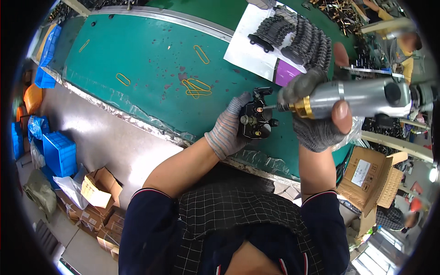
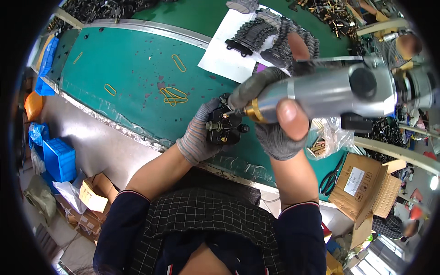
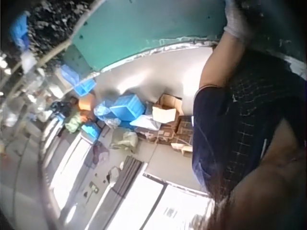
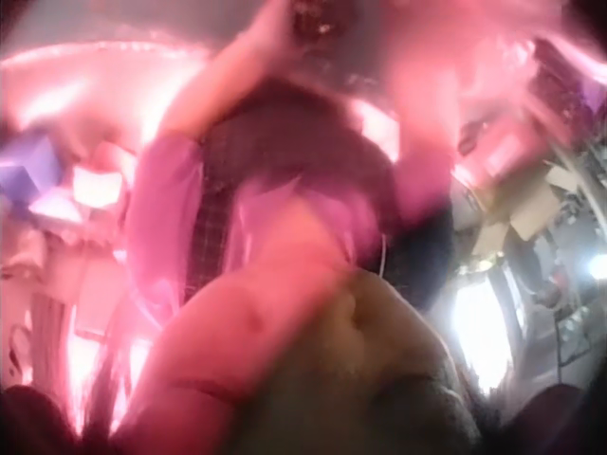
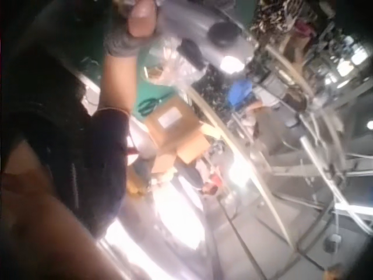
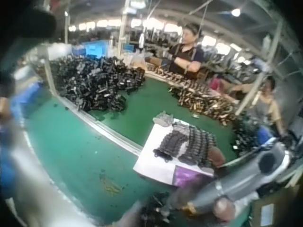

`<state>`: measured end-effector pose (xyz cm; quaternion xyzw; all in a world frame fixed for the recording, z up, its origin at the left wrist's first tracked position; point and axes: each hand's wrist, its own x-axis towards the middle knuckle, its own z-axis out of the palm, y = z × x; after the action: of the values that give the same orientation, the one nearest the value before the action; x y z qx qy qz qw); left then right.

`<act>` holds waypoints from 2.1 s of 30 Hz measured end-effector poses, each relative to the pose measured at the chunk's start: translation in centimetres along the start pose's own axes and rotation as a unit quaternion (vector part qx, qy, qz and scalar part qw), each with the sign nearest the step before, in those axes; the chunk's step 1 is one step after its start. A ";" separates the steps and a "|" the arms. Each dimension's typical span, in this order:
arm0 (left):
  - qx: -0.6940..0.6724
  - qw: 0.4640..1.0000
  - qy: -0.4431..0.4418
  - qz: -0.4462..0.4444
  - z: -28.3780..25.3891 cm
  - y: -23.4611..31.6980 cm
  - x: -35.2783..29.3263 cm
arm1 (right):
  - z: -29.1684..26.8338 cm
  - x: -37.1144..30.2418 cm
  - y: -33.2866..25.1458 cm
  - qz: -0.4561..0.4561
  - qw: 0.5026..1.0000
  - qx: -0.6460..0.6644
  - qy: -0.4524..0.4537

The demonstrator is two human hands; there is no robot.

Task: Assembling small black mechanical components using an electric screwdriver at a factory workstation.

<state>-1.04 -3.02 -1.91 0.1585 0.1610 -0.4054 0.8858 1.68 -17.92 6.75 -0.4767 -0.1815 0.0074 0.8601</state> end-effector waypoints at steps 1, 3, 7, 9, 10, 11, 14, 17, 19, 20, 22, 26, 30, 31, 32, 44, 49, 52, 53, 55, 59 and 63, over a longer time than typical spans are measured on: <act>-0.004 1.000 -0.005 -0.007 0.1 0.1 0.0 | -0.1 0.0 0.6 -0.033 0.999 0.014 -0.019; -0.005 1.000 0.003 -0.007 0.2 0.2 -0.1 | 0.4 -0.1 1.2 -0.062 0.997 0.028 -0.038; -0.001 0.999 0.041 -0.032 0.9 0.2 -0.5 | 1.6 -0.6 1.2 -0.036 0.996 -0.075 0.031; 0.000 0.993 0.089 -0.077 1.3 0.0 -0.6 | 1.5 -1.0 1.7 -0.049 0.998 -0.019 0.026; 0.000 0.993 0.088 -0.077 1.2 -0.1 -0.5 | 1.3 -1.2 1.8 -0.056 0.998 0.010 0.023; 0.008 0.995 0.062 -0.076 1.0 -0.2 -0.5 | 1.2 -1.3 1.7 -0.056 0.998 0.010 0.023; 0.030 0.997 0.011 -0.074 1.1 -0.3 -0.5 | 0.7 -1.6 1.8 -0.068 0.997 0.023 0.024; 0.043 0.997 0.030 -0.048 2.2 -0.7 -0.6 | 0.0 -1.7 1.4 -0.074 0.997 -0.022 0.011; 0.038 0.998 0.036 -0.041 3.1 -0.8 -0.5 | -0.1 -1.6 1.0 -0.078 0.996 -0.045 0.007; 0.030 0.998 0.042 -0.032 3.5 -0.8 -0.4 | -0.2 -1.5 0.6 -0.099 0.994 -0.037 0.003; 0.025 0.998 0.049 -0.024 3.9 -1.0 -0.1 | 0.1 -1.3 -0.3 -0.138 0.990 -0.022 -0.007; 0.089 0.995 0.042 -0.020 4.5 -1.5 -0.1 | 0.2 -2.2 -2.0 -0.135 0.989 -0.051 0.002; 0.064 0.993 0.050 -0.090 4.9 -1.9 -0.3 | -0.5 -2.8 -2.0 -0.114 0.992 -0.052 0.020; 0.068 0.993 0.051 -0.081 4.8 -2.1 -0.2 | -0.4 -3.0 -2.3 -0.116 0.992 -0.053 0.022; 0.070 0.994 0.053 -0.069 4.5 -2.3 0.0 | -0.2 -3.2 -2.7 -0.128 0.991 -0.033 0.015; 0.069 0.996 0.042 -0.041 2.9 -2.9 0.5 | 3.2 -6.8 -3.4 -0.063 0.992 -0.085 0.064; 0.089 0.995 0.023 -0.027 2.9 -2.7 0.8 | 2.7 -6.4 -2.9 -0.084 0.994 -0.043 0.052; 0.086 0.995 0.031 -0.047 2.8 -2.1 0.5 | 2.1 -5.6 -3.2 -0.109 0.994 -0.003 0.016; 0.084 0.994 0.035 -0.057 2.7 -1.9 0.4 | 1.9 -5.3 -3.4 -0.110 0.994 0.002 0.003; 0.078 0.995 0.044 -0.055 2.6 -2.2 0.7 | 1.9 -5.2 -3.3 -0.109 0.994 0.008 -0.010; 0.045 0.997 0.042 -0.055 2.1 -2.6 1.1 | 2.9 -5.7 -2.6 -0.059 0.993 -0.066 0.079; -0.004 0.998 0.011 -0.065 1.8 -2.4 1.2 | 2.5 -5.8 -1.8 -0.058 0.991 -0.079 0.086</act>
<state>-1.86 -6.04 -1.11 0.1483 0.1826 -0.4597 0.8563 -4.87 -17.89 7.62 -0.5311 -0.1342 -0.0978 0.8309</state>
